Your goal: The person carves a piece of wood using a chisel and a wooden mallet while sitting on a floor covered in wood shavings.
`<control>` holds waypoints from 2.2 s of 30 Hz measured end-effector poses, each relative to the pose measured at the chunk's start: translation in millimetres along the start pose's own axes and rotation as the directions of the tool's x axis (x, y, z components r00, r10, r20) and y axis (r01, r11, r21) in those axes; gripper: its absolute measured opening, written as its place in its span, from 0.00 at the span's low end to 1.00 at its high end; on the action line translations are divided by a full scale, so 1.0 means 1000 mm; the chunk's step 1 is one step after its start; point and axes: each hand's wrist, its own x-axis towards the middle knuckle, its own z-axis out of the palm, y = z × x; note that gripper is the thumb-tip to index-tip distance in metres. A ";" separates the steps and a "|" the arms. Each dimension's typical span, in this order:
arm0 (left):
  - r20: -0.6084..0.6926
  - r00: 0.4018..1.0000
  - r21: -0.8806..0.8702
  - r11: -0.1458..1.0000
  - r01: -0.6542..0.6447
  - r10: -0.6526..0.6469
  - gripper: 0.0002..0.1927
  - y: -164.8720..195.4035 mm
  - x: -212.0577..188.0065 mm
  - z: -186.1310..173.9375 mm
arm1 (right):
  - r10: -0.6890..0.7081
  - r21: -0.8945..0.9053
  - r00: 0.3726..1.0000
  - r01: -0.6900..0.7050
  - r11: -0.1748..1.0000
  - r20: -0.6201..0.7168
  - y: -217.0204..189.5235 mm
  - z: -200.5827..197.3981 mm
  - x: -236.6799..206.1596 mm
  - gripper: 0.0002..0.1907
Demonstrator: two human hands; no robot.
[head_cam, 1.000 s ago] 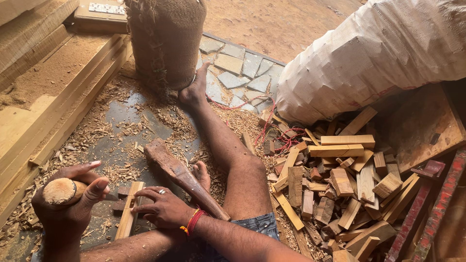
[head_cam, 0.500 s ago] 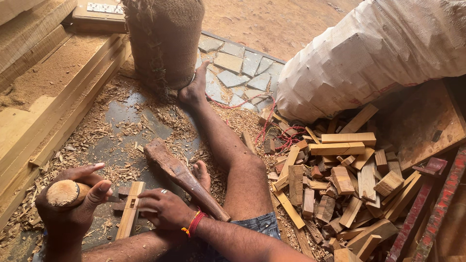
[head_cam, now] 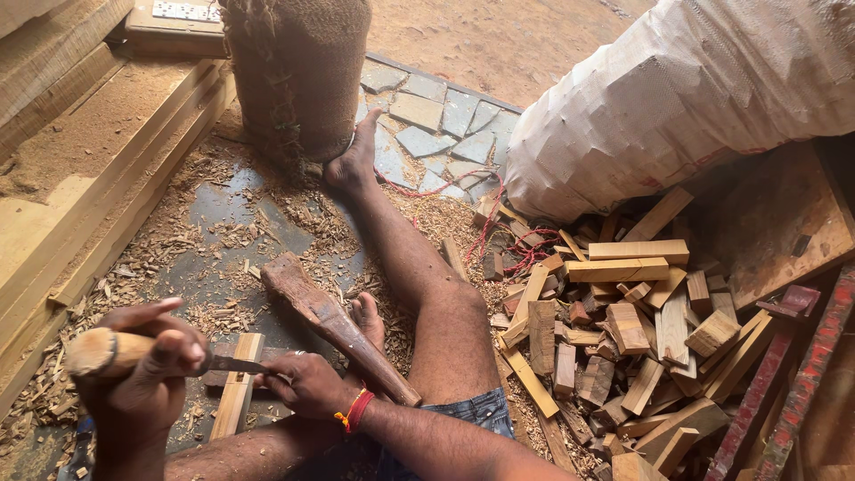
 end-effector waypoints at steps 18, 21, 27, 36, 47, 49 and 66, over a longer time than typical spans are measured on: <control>-0.139 0.990 0.035 0.999 0.010 -0.005 0.12 0.009 0.001 -0.001 | -0.067 0.045 0.990 0.062 0.997 0.125 0.009 -0.014 0.005 0.13; -0.135 0.991 0.047 0.999 0.014 -0.008 0.12 0.010 -0.001 0.000 | -0.064 -0.029 0.992 0.067 0.997 0.109 0.001 -0.017 0.004 0.12; -0.140 0.990 0.022 1.000 0.011 -0.008 0.12 0.009 0.000 0.001 | 0.006 -0.031 0.998 -0.005 1.000 0.057 -0.003 -0.018 0.005 0.11; -0.146 0.989 0.034 0.999 0.011 -0.006 0.15 0.008 0.003 0.001 | -0.074 -0.030 0.993 0.078 0.997 0.096 0.008 -0.014 0.003 0.09; -0.156 0.988 0.060 0.998 -0.004 0.013 0.13 0.012 0.006 -0.008 | 0.028 -0.136 0.998 -0.021 0.991 0.052 -0.001 -0.042 0.014 0.11; -0.134 0.989 0.161 0.986 -0.043 0.065 0.12 0.013 0.006 -0.009 | 0.109 -0.237 0.993 -0.114 0.965 -0.033 -0.002 -0.058 0.016 0.11; -0.121 0.990 0.597 0.792 0.131 -0.073 0.14 0.001 0.011 0.011 | 0.360 -0.703 0.933 -0.244 0.668 0.018 0.008 -0.078 0.017 0.55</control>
